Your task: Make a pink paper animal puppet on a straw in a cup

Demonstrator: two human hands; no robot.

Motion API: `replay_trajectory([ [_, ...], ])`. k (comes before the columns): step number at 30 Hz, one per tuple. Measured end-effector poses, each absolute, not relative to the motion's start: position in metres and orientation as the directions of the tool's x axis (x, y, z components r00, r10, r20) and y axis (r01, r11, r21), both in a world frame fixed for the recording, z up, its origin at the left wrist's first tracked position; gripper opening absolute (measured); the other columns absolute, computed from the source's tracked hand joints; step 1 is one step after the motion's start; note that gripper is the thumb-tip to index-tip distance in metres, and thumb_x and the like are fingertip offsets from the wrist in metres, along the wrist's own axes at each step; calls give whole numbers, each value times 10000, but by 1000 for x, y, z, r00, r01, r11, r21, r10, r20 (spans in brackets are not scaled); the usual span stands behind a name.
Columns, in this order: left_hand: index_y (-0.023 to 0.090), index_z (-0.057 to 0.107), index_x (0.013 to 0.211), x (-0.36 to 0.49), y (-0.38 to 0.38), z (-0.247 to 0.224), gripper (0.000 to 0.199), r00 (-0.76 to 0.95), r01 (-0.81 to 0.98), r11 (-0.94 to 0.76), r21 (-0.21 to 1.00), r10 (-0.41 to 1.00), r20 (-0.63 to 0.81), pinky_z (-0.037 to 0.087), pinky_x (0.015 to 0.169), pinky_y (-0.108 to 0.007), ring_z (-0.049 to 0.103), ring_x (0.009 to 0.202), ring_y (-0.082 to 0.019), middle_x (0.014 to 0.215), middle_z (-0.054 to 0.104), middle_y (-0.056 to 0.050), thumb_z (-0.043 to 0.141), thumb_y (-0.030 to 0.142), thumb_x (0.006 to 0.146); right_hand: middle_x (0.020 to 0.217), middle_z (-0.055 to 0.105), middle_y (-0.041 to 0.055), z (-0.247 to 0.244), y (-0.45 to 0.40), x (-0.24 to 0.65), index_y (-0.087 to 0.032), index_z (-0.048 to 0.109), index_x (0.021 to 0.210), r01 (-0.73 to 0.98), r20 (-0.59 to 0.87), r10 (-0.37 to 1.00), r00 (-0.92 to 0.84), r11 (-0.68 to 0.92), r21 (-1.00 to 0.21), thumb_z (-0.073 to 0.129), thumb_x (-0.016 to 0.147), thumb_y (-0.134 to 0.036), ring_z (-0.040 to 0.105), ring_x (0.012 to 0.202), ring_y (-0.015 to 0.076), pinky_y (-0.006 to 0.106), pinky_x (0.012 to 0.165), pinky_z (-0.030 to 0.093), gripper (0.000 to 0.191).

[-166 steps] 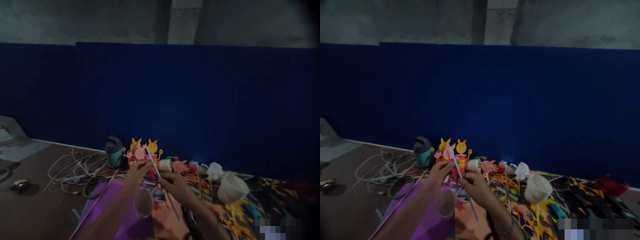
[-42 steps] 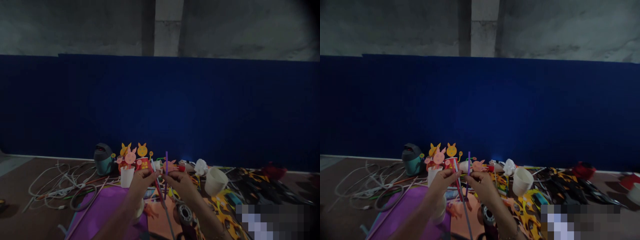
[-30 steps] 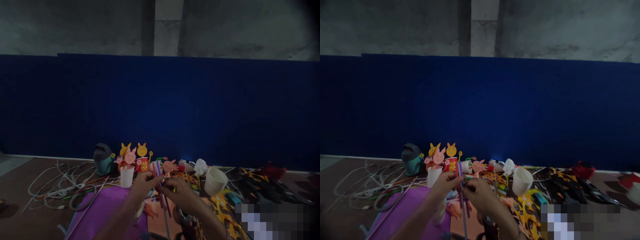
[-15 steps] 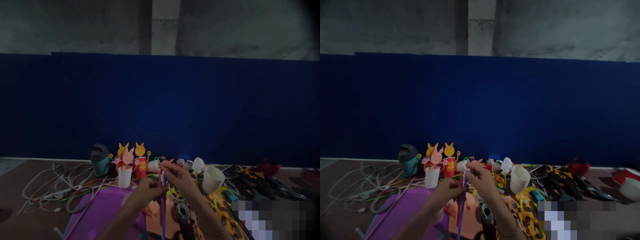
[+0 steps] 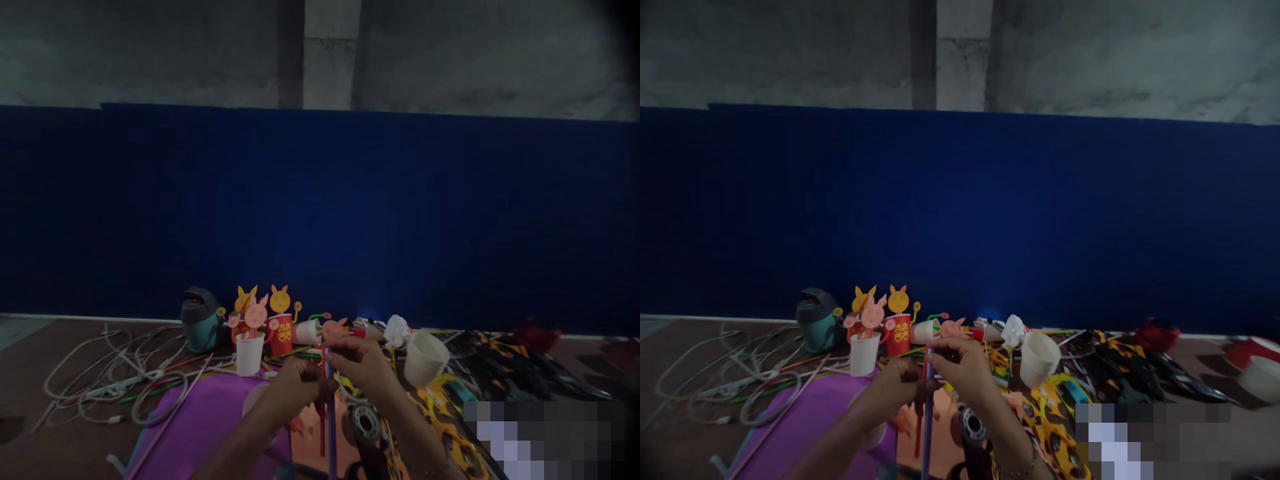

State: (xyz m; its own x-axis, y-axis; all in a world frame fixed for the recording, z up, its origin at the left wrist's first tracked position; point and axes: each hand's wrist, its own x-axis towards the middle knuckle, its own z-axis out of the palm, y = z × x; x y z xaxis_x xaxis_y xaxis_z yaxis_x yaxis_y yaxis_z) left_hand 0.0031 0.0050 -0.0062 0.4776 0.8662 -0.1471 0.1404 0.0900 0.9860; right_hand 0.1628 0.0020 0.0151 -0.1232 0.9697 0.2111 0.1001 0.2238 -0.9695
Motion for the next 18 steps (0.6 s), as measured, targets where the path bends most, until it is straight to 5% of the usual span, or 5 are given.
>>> replay_trajectory([
  [11, 123, 672, 588, 0, 2, -8, 393, 529, 115, 30, 993, 844, -87, 357, 509, -224, 521, 490, -122, 532, 609, -22, 664, 495, 714, 677, 711, 45, 11, 4, 160, -174, 771, 799, -13, 136, 986, -96, 136, -991, 782, 636, -380, 610, 592, 156, 262, 560, 493, 263],
  [18, 127, 713, 610, -1, 2, -5, 317, 529, 86, 144, 986, 832, -168, 335, 506, -220, 482, 461, -102, 501, 592, 6, 758, 439, 632, 628, 685, 29, 8, 3, 154, -167, 754, 723, -86, 85, 994, -66, 79, -993, 815, 574, -380, 593, 558, 146, 247, 522, 463, 267],
])
